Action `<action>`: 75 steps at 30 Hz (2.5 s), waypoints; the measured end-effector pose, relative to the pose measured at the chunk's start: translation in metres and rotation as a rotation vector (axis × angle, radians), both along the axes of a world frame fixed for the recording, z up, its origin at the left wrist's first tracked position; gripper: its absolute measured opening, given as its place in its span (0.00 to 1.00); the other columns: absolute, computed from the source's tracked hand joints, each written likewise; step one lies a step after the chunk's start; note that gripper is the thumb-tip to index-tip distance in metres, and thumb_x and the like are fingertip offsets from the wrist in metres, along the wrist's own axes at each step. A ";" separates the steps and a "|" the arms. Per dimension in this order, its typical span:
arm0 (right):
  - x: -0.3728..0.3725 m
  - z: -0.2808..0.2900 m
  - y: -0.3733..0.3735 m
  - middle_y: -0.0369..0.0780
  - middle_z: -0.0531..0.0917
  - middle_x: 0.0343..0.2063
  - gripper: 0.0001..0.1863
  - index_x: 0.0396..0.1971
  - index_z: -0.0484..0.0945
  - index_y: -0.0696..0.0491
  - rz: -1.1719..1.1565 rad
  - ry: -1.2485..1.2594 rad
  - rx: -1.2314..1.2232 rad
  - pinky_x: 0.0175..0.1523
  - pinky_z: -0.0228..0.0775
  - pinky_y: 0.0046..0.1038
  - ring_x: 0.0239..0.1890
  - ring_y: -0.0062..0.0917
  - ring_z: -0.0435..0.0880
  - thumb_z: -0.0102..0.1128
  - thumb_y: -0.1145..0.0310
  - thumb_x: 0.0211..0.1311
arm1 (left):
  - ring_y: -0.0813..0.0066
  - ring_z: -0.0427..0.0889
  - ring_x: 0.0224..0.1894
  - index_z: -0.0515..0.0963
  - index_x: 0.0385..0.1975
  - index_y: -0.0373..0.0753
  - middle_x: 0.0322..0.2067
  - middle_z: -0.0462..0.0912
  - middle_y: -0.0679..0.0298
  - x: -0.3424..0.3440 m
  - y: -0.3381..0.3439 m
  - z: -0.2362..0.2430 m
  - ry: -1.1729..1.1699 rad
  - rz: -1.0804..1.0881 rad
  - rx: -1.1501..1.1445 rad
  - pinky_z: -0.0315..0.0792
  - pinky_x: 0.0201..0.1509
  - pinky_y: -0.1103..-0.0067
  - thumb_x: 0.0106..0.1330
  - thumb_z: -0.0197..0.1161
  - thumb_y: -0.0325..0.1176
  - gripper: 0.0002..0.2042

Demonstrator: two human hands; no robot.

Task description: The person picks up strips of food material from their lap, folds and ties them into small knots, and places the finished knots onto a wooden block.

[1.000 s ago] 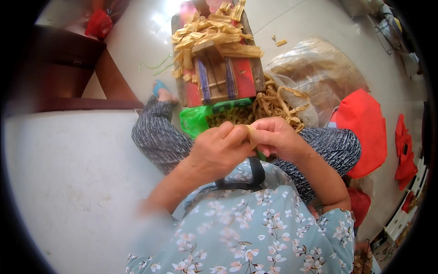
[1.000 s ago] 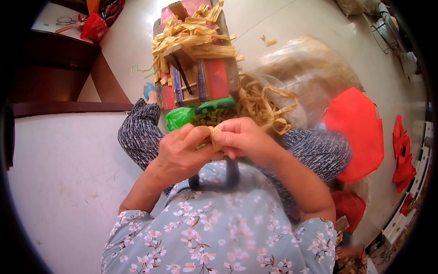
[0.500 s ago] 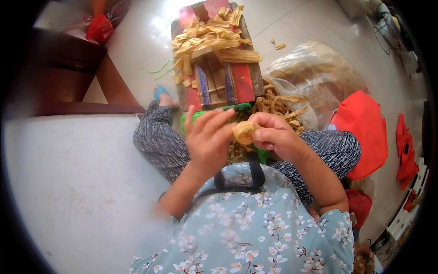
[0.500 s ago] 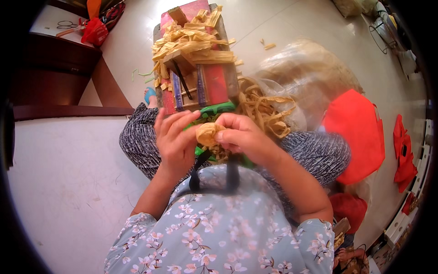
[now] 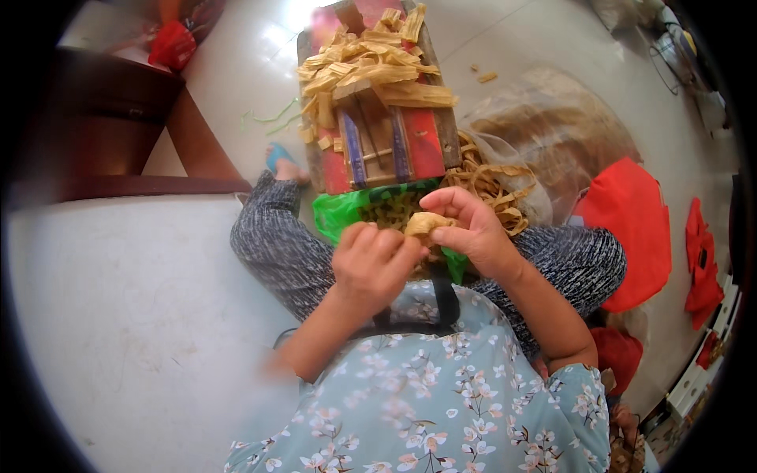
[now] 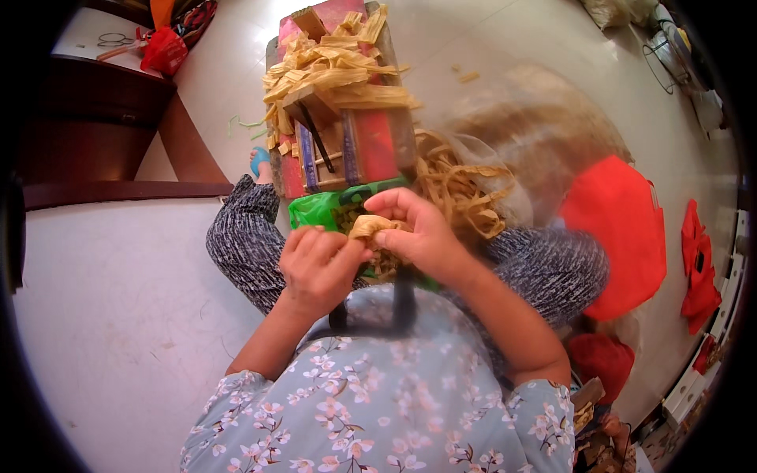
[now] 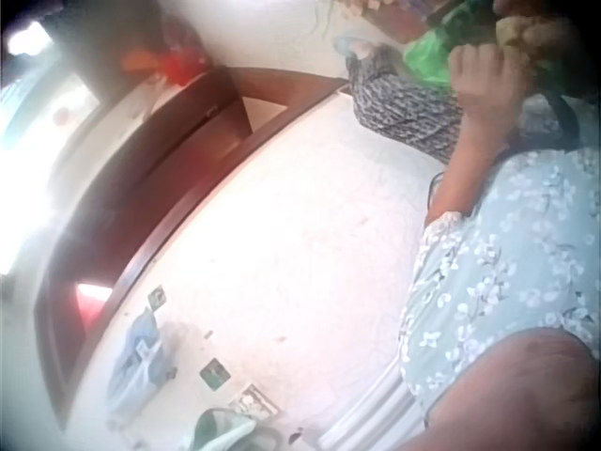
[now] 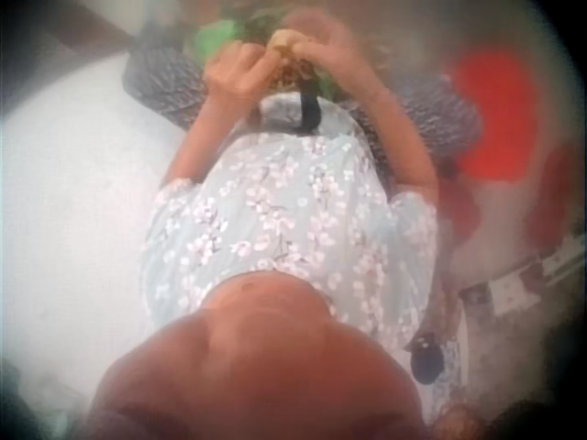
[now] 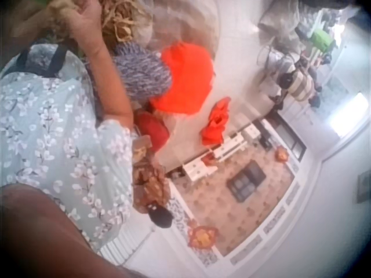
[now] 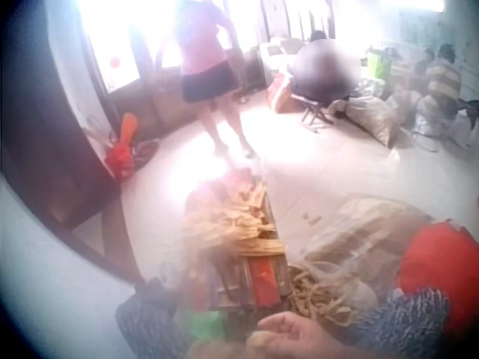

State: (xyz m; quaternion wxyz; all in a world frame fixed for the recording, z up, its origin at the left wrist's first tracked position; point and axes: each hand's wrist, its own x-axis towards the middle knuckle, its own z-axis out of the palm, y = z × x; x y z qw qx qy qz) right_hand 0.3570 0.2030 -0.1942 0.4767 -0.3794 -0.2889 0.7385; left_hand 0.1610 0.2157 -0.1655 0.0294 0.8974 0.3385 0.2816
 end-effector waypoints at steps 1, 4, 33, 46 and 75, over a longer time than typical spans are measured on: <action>0.001 0.002 -0.001 0.38 0.81 0.44 0.18 0.54 0.72 0.58 0.010 0.014 -0.032 0.43 0.73 0.18 0.40 0.16 0.80 0.57 0.78 0.63 | 0.66 0.78 0.29 0.83 0.32 0.41 0.27 0.79 0.66 -0.001 0.002 -0.005 -0.049 0.010 -0.098 0.72 0.40 0.71 0.54 0.72 0.31 0.07; 0.011 0.000 -0.003 0.38 0.82 0.44 0.19 0.55 0.72 0.59 0.114 0.191 -0.138 0.51 0.75 0.22 0.45 0.19 0.82 0.59 0.77 0.64 | 0.68 0.79 0.25 0.82 0.32 0.36 0.23 0.80 0.62 -0.003 0.006 -0.014 -0.210 -0.004 -0.376 0.73 0.35 0.74 0.56 0.72 0.30 0.07; 0.018 0.015 -0.021 0.35 0.72 0.18 0.06 0.27 0.73 0.49 0.145 -1.342 1.200 0.25 0.69 0.31 0.23 0.28 0.77 0.60 0.69 0.48 | 0.61 0.77 0.36 0.76 0.36 0.39 0.29 0.76 0.63 -0.013 0.020 -0.007 0.194 -0.365 -0.312 0.73 0.52 0.66 0.51 0.66 0.31 0.13; 0.034 0.015 0.028 0.39 0.78 0.21 0.02 0.30 0.76 0.49 0.173 -1.299 1.030 0.27 0.72 0.36 0.25 0.35 0.81 0.59 0.71 0.57 | 0.61 0.77 0.30 0.80 0.37 0.37 0.26 0.79 0.60 -0.038 0.048 0.011 0.045 -0.053 -0.444 0.72 0.35 0.69 0.58 0.68 0.26 0.08; 0.011 0.028 0.046 0.34 0.78 0.26 0.14 0.38 0.79 0.54 -0.073 -1.271 1.519 0.29 0.72 0.27 0.28 0.25 0.79 0.62 0.71 0.48 | 0.79 0.71 0.17 0.76 0.32 0.34 0.16 0.71 0.67 -0.026 0.028 0.003 -1.022 -0.024 -2.100 0.65 0.19 0.84 0.75 0.54 0.42 0.16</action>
